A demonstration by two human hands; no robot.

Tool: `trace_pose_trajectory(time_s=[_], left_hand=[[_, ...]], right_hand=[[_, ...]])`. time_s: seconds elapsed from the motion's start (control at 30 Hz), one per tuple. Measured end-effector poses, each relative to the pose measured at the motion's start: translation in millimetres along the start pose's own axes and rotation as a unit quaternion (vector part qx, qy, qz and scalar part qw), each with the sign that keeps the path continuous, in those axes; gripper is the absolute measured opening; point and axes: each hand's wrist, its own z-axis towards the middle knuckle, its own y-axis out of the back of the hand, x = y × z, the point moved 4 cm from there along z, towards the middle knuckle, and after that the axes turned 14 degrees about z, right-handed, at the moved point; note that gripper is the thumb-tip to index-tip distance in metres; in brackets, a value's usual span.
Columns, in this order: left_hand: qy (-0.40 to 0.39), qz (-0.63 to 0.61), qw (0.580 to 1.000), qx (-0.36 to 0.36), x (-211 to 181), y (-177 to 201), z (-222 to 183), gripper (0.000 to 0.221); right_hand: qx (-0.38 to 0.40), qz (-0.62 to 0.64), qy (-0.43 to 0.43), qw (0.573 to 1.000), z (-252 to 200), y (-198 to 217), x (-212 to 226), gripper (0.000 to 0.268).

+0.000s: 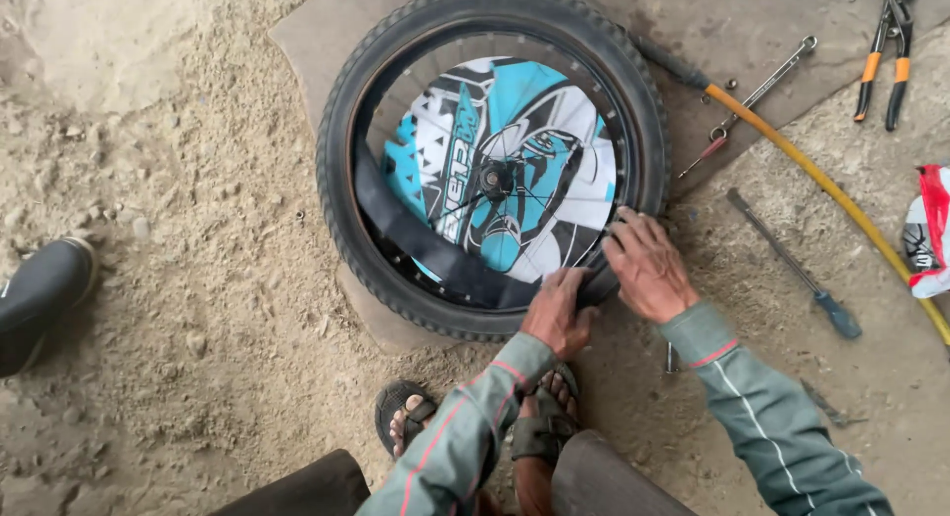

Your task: Repairing a bicycle tire and replacing or fixing the inner tube.

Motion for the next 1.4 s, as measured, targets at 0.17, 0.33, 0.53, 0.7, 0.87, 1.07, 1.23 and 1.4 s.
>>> trace_pose_trajectory(time_s=[0.17,0.33,0.53,0.7,0.87,1.07,1.23,1.4], left_hand=[[-0.107,0.249,0.961,-0.051,13.9,66.5,-1.6,0.061],[-0.166,0.343,0.923,-0.058,25.5,79.2,-5.8,0.058],[-0.165,0.396,0.903,-0.019,36.1,64.2,-16.8,0.046],[-0.140,0.353,0.925,0.024,38.5,61.3,-29.5,0.043],[-0.141,0.391,0.902,0.119,-7.8,93.4,-31.3,0.085],[-0.121,0.404,0.891,0.167,35.9,48.5,-35.9,0.066],[-0.135,0.382,0.903,0.145,37.4,46.5,-33.2,0.066],[-0.167,0.435,0.884,0.028,134.1,-45.9,-53.7,0.075]], right_hand=[[-0.028,0.164,-0.079,0.983,6.8,-10.1,44.7,0.041],[-0.071,0.190,-0.100,0.974,15.7,-4.5,51.8,0.044],[-0.053,0.176,-0.049,0.982,10.6,-16.4,57.0,0.036],[-0.017,0.165,-0.067,0.984,5.2,-27.8,53.0,0.028],[0.054,0.152,-0.023,0.987,13.1,-7.6,68.5,0.063],[0.229,0.090,-0.046,0.968,12.6,-25.8,62.5,0.075],[0.244,0.101,-0.071,0.962,4.1,-59.0,39.9,0.056],[0.019,0.199,0.078,0.977,-27.4,-98.9,3.7,0.082]])
